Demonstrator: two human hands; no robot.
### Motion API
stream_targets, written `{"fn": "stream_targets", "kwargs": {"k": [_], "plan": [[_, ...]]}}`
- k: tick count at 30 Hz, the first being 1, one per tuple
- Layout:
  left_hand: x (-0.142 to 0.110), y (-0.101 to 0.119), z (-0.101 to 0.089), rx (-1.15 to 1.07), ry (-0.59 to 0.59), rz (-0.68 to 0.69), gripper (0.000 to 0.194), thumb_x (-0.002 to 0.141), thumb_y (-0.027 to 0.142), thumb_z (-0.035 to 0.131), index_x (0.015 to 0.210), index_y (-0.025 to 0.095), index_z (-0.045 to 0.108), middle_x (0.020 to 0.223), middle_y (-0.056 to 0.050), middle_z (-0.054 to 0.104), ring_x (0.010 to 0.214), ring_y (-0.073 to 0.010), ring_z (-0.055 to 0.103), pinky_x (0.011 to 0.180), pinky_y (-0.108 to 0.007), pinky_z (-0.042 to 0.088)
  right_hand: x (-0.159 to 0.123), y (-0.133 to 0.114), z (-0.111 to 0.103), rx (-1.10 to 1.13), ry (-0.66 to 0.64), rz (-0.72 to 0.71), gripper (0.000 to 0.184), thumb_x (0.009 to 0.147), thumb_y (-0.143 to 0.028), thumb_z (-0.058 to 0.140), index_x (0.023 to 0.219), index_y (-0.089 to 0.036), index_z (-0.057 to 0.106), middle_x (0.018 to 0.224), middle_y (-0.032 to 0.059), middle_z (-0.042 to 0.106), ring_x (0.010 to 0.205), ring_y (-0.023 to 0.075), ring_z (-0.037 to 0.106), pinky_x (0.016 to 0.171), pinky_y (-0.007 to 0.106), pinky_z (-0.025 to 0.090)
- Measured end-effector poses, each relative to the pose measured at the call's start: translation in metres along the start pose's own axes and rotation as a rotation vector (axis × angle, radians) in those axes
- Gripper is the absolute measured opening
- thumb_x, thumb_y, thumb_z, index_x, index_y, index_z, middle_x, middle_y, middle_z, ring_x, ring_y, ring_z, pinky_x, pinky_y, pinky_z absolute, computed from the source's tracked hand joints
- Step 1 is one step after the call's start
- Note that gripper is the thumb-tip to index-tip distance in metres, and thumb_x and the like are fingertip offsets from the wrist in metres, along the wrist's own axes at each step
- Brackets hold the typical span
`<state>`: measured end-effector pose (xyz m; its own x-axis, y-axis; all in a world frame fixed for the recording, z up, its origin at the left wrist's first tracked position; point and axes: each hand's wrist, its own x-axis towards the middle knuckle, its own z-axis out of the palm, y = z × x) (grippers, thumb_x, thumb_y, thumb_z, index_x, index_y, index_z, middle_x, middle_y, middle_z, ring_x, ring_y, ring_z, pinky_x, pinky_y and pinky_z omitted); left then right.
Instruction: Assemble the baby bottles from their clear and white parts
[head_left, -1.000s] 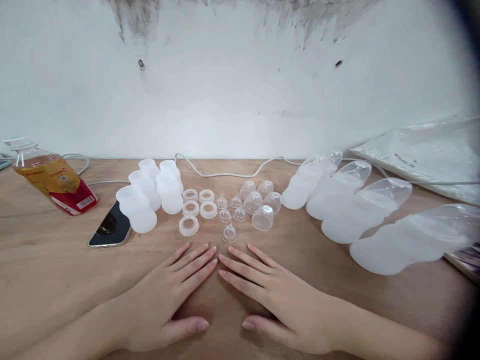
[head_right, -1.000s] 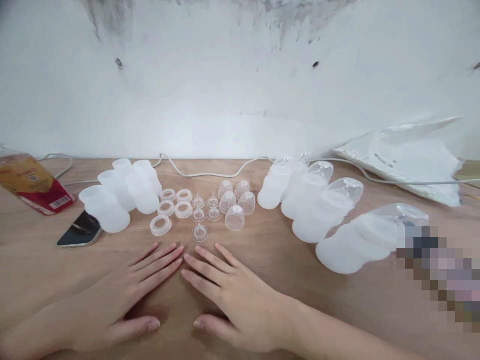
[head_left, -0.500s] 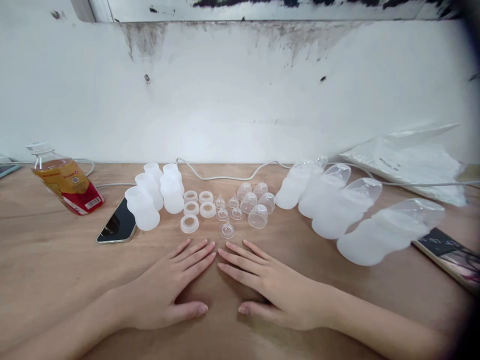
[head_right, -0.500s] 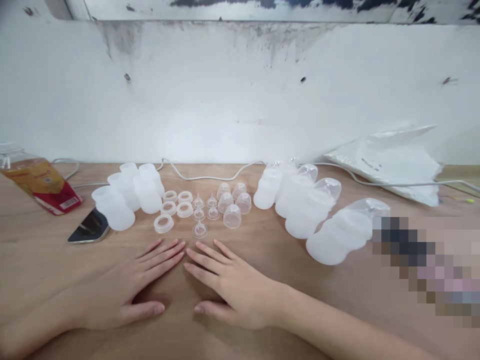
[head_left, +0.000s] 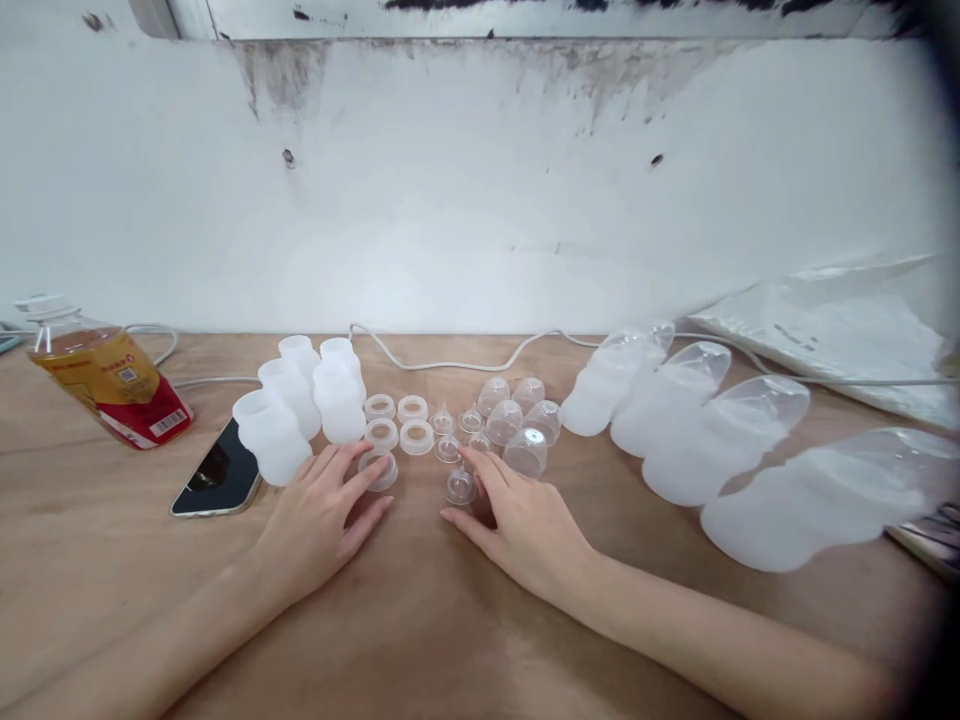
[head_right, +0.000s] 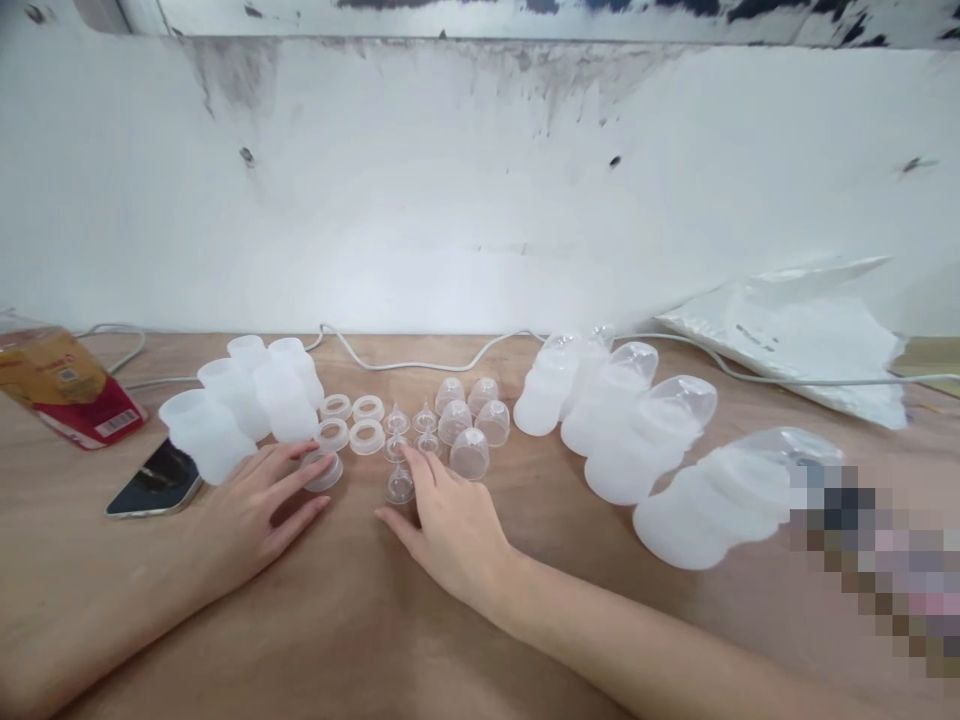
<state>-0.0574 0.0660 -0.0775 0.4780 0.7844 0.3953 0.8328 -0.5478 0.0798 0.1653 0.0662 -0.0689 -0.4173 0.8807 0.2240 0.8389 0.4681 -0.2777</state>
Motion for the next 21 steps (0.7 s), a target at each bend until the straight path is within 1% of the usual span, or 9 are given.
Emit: {"fn": "stream_targets", "kwargs": {"k": [2, 4, 6, 8, 11, 14, 16, 18, 21], "plan": [[-0.002, -0.003, 0.005, -0.022, 0.025, 0.039, 0.028, 0.085, 0.029, 0.045, 0.11, 0.019, 0.053, 0.117, -0.012, 0.051, 0.102, -0.0257, 0.049, 0.081, -0.041, 0.043, -0.001, 0.003, 0.003, -0.027, -0.008, -0.028, 0.03, 0.085, -0.031, 0.042, 0.113, -0.021, 0.046, 0.096, 0.0071, 0.054, 0.068, 0.0186, 0.059, 0.054, 0.032, 0.046], [-0.003, -0.004, 0.006, -0.071, 0.02, 0.084, 0.024, 0.085, 0.027, 0.047, 0.106, 0.02, 0.054, 0.115, -0.01, 0.053, 0.1, -0.0241, 0.051, 0.08, -0.039, 0.044, -0.002, 0.005, 0.004, 0.029, 0.007, -0.059, 0.024, 0.086, -0.025, 0.041, 0.107, -0.022, 0.05, 0.098, 0.0065, 0.052, 0.07, 0.0168, 0.058, 0.054, 0.03, 0.047], [-0.003, -0.003, 0.003, -0.147, -0.01, 0.095, 0.022, 0.084, 0.025, 0.048, 0.105, 0.021, 0.053, 0.113, -0.008, 0.054, 0.098, -0.0226, 0.052, 0.08, -0.038, 0.044, -0.002, 0.006, 0.003, 0.136, 0.05, -0.1, 0.021, 0.086, -0.022, 0.041, 0.105, -0.02, 0.05, 0.103, 0.0076, 0.05, 0.08, 0.0166, 0.057, 0.062, 0.03, 0.048], [-0.003, -0.002, -0.002, -0.263, -0.035, 0.058, 0.028, 0.082, 0.024, 0.05, 0.11, 0.024, 0.048, 0.111, -0.006, 0.053, 0.098, -0.0212, 0.052, 0.082, -0.037, 0.044, -0.002, 0.006, 0.002, 0.253, 0.076, -0.145, 0.02, 0.086, -0.019, 0.041, 0.104, -0.019, 0.048, 0.104, 0.0077, 0.05, 0.087, 0.0158, 0.055, 0.072, 0.03, 0.048], [0.0, 0.003, -0.008, -0.578, -0.052, -0.071, 0.043, 0.079, 0.023, 0.055, 0.119, 0.027, 0.039, 0.112, -0.004, 0.051, 0.096, -0.0186, 0.054, 0.082, -0.035, 0.046, -0.002, 0.007, 0.002, 0.41, 0.12, -0.176, 0.02, 0.085, -0.016, 0.044, 0.104, -0.02, 0.046, 0.101, 0.0044, 0.055, 0.086, 0.0127, 0.056, 0.076, 0.028, 0.048], [0.007, 0.013, -0.008, -1.048, -0.124, -0.262, 0.038, 0.075, 0.021, 0.059, 0.109, 0.023, 0.043, 0.104, -0.004, 0.054, 0.093, -0.017, 0.057, 0.08, -0.033, 0.049, -0.001, 0.007, 0.003, 0.525, 0.202, -0.141, 0.026, 0.079, -0.013, 0.052, 0.104, -0.022, 0.046, 0.091, 0.0009, 0.059, 0.076, 0.0105, 0.058, 0.071, 0.025, 0.05], [0.012, 0.02, -0.002, -1.304, -0.154, -0.315, 0.032, 0.072, 0.017, 0.062, 0.098, 0.021, 0.044, 0.099, -0.002, 0.057, 0.093, -0.0167, 0.058, 0.079, -0.032, 0.049, -0.001, 0.005, 0.004, 0.559, 0.251, -0.148, 0.026, 0.078, -0.013, 0.053, 0.102, -0.021, 0.047, 0.088, 0.0005, 0.059, 0.072, 0.0103, 0.058, 0.068, 0.024, 0.051], [0.015, 0.026, 0.005, -1.441, -0.126, -0.297, 0.03, 0.07, 0.013, 0.062, 0.091, 0.021, 0.043, 0.1, -0.001, 0.057, 0.094, -0.0161, 0.057, 0.079, -0.031, 0.048, -0.001, 0.004, 0.004, 0.558, 0.289, -0.193, 0.021, 0.079, -0.015, 0.053, 0.099, -0.021, 0.049, 0.092, 0.0021, 0.059, 0.072, 0.0105, 0.058, 0.066, 0.025, 0.051], [0.015, 0.029, 0.011, -1.496, -0.124, -0.3, 0.028, 0.069, 0.01, 0.062, 0.087, 0.021, 0.043, 0.105, -0.002, 0.056, 0.097, -0.0159, 0.056, 0.08, -0.031, 0.047, -0.001, 0.004, 0.004, 0.533, 0.324, -0.242, 0.018, 0.08, -0.014, 0.052, 0.096, -0.02, 0.052, 0.097, 0.0041, 0.057, 0.077, 0.0114, 0.057, 0.065, 0.024, 0.051]]}}
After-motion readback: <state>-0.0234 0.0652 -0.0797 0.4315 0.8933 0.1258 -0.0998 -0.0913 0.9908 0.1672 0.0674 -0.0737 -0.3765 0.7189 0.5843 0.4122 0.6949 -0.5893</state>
